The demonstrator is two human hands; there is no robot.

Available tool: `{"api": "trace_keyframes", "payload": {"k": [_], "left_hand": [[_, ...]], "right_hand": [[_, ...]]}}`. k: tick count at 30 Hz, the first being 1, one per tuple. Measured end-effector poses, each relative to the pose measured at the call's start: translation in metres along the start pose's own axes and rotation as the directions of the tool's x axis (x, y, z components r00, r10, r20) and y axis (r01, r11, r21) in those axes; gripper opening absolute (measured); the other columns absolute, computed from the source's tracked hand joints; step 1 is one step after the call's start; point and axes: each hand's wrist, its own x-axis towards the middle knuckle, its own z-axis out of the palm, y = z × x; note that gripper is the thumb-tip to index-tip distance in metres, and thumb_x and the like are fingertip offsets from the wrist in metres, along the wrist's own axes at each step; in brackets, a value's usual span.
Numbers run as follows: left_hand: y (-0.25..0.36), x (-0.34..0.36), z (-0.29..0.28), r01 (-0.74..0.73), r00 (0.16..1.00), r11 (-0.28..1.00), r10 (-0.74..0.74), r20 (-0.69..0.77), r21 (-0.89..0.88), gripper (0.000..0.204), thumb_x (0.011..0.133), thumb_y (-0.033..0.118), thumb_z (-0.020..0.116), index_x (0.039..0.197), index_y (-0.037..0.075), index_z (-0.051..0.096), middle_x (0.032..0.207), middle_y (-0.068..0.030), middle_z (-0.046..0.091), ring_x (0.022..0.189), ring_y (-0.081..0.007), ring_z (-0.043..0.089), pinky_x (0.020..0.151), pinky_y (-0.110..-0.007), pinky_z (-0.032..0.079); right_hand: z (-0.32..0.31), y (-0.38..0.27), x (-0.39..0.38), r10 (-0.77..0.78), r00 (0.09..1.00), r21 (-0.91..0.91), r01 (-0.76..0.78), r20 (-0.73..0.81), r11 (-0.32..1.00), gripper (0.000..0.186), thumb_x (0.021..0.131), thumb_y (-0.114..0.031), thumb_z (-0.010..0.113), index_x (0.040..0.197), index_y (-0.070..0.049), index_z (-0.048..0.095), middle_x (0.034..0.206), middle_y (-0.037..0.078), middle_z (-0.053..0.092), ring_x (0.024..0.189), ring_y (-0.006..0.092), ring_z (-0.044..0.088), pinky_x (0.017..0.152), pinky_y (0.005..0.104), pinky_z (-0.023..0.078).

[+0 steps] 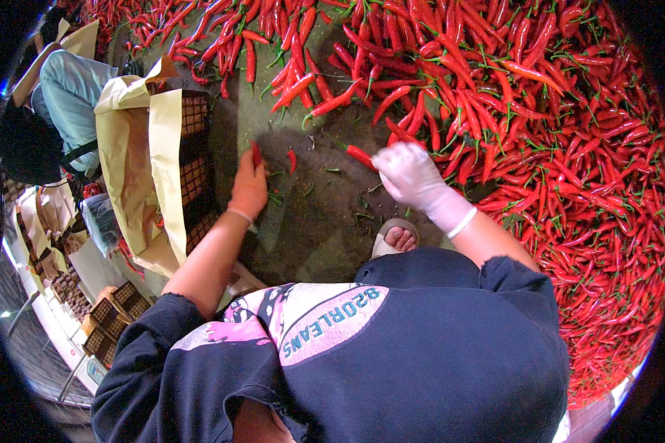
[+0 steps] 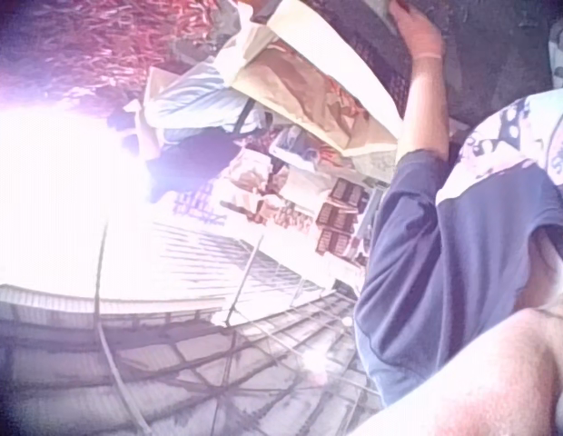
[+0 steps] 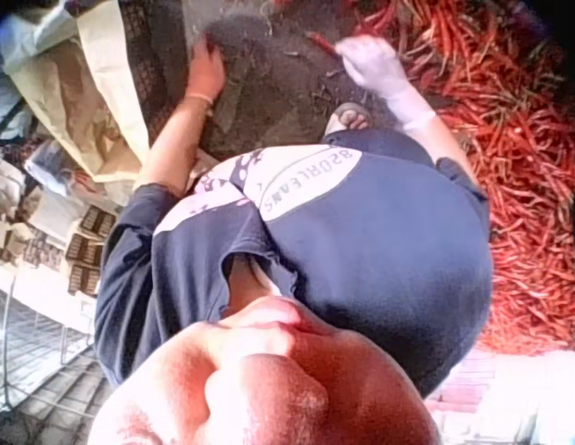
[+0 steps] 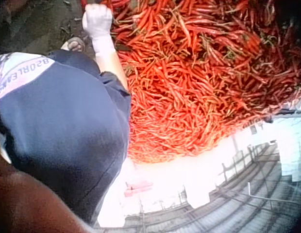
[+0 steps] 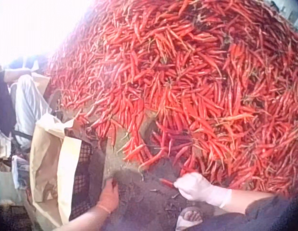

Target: The person sorts red chili peppers from a large pile on the floor and places them into a brown paper bag. They repeatedly scoop handfuls of peppers and transfer them into the bag, occasionally adjusting the bag's position.

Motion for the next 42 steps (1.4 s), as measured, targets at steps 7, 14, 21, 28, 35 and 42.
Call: {"api": "trace_keyframes", "payload": {"k": [7, 14, 21, 28, 35, 42], "left_hand": [[0.085, 0.106, 0.010, -0.110, 0.994, 0.986, 0.109, -0.015, -0.127, 0.040, 0.082, 0.025, 0.069, 0.117, 0.006, 0.062, 0.106, -0.0211, 0.068, 0.101, -0.0367, 0.065, 0.088, -0.040, 0.050], [0.097, 0.146, 0.027, -0.401, 0.908, 0.864, 0.418, 0.011, 0.305, 0.037, 0.076, 0.026, 0.079, 0.106, 0.007, 0.066, 0.098, -0.0200, 0.069, 0.095, -0.0389, 0.065, 0.088, -0.042, 0.052], [0.055, 0.146, 0.000, 0.051, 0.986, 0.911, -0.112, -0.126, -0.408, 0.037, 0.077, 0.023, 0.069, 0.106, 0.001, 0.061, 0.089, -0.0134, 0.069, 0.082, -0.0257, 0.064, 0.078, -0.038, 0.050], [0.070, 0.152, 0.020, 0.159, 0.985, 0.948, -0.134, 0.108, -0.276, 0.043, 0.074, 0.037, 0.080, 0.099, 0.002, 0.070, 0.089, -0.0135, 0.073, 0.082, -0.0232, 0.068, 0.079, -0.037, 0.051], [0.142, 0.146, 0.043, 0.142, 0.982, 0.928, -0.176, 0.070, 0.344, 0.039, 0.074, 0.033, 0.075, 0.104, 0.008, 0.072, 0.105, -0.0169, 0.071, 0.100, -0.0324, 0.069, 0.088, -0.040, 0.055], [0.110, 0.125, 0.035, 0.210, 0.977, 0.976, -0.212, 0.031, 0.065, 0.032, 0.074, 0.029, 0.070, 0.099, 0.009, 0.073, 0.100, -0.0193, 0.071, 0.099, -0.0358, 0.067, 0.089, -0.042, 0.052]], "right_hand": [[0.027, 0.032, 0.137, -0.247, 0.967, -0.598, 0.163, -0.061, 0.785, 0.045, 0.092, -0.018, 0.047, 0.137, -0.016, 0.052, 0.107, 0.005, 0.058, 0.105, 0.0227, 0.057, 0.102, 0.0419, 0.040], [0.020, 0.041, 0.141, -0.150, 0.987, -0.294, 0.163, 0.064, 0.942, 0.022, 0.076, -0.010, 0.063, 0.098, -0.010, 0.065, 0.091, 0.011, 0.064, 0.088, 0.0296, 0.064, 0.083, 0.0402, 0.047], [-0.002, 0.053, 0.163, -0.286, 0.956, -0.318, 0.251, -0.068, 0.914, 0.012, 0.084, -0.014, 0.058, 0.094, -0.014, 0.064, 0.092, 0.007, 0.059, 0.088, 0.0258, 0.064, 0.074, 0.0405, 0.050], [-0.008, 0.079, 0.204, -0.330, 0.936, 0.031, 0.336, -0.121, 0.941, 0.014, 0.078, -0.016, 0.069, 0.090, -0.012, 0.065, 0.106, 0.007, 0.061, 0.093, 0.0238, 0.064, 0.085, 0.0358, 0.050], [-0.027, 0.122, 0.215, 0.418, 0.906, 0.801, -0.199, -0.069, 0.564, 0.030, 0.087, -0.020, 0.068, 0.109, 0.000, 0.068, 0.096, 0.005, 0.071, 0.086, 0.0126, 0.065, 0.079, 0.0287, 0.051], [0.034, 0.061, 0.305, 0.611, 0.790, 0.068, -0.613, 0.056, 0.787, 0.041, 0.078, -0.030, 0.072, 0.111, -0.004, 0.069, 0.112, 0.021, 0.069, 0.106, 0.0319, 0.068, 0.093, 0.0432, 0.053]]}}
